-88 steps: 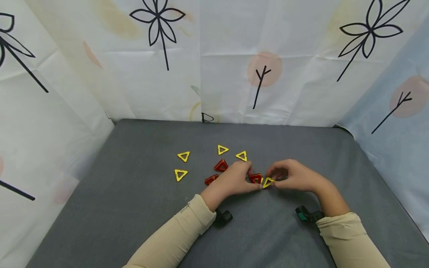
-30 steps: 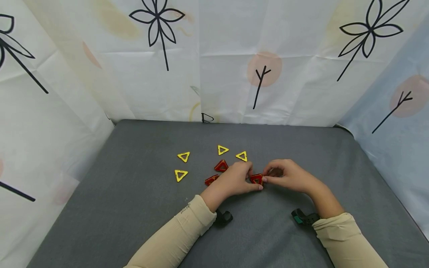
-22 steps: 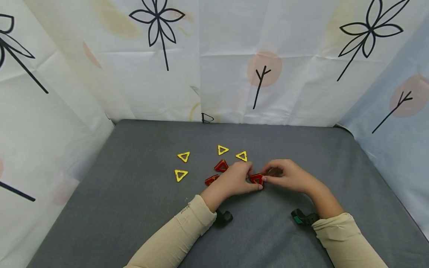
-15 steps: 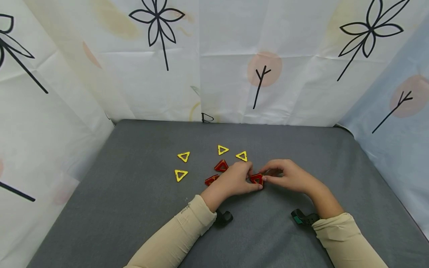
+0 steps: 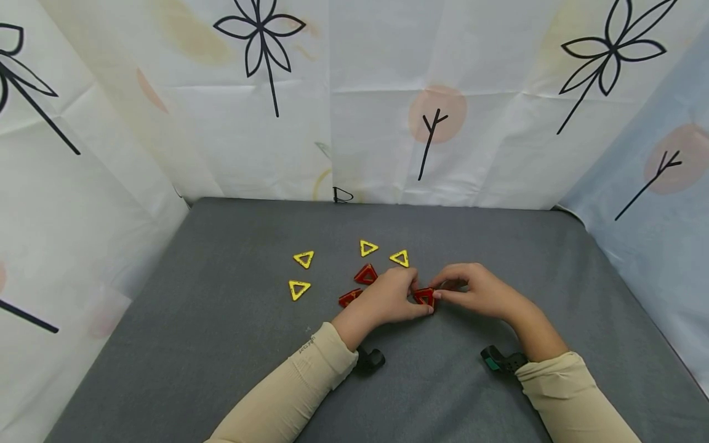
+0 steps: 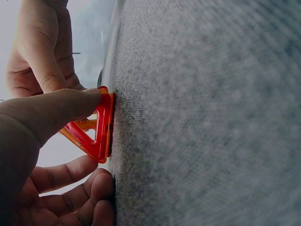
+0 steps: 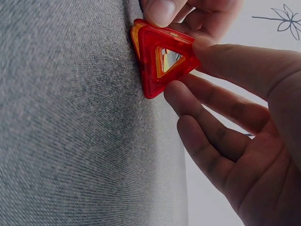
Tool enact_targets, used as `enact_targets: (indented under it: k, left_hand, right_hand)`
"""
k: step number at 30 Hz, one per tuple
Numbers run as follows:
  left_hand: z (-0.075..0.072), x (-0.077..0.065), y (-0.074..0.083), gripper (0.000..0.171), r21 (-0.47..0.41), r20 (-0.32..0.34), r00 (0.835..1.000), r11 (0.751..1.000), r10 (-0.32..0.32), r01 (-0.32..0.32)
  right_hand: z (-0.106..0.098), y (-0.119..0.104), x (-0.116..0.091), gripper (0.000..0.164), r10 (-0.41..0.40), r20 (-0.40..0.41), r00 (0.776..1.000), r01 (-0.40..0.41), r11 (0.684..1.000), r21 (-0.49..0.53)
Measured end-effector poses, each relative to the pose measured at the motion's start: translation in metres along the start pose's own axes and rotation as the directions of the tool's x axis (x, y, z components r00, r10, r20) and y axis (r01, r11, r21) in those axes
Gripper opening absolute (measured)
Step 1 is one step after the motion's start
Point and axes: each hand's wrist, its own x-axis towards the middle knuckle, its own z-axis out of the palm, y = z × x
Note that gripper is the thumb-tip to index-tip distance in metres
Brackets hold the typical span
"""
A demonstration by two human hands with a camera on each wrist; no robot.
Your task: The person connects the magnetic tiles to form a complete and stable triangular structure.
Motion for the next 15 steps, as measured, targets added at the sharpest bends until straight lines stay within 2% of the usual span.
enact_targets:
  k: [15]
  left_hand:
    - [0.0008,-0.0002,0.0007,0.037,0.015,0.0,1.0,1.0,-0.014,0.014]
  right_hand:
    - [0.0004,0.0,0.0,0.011,0.008,0.0,1.0,-0.008,1.0,0.011]
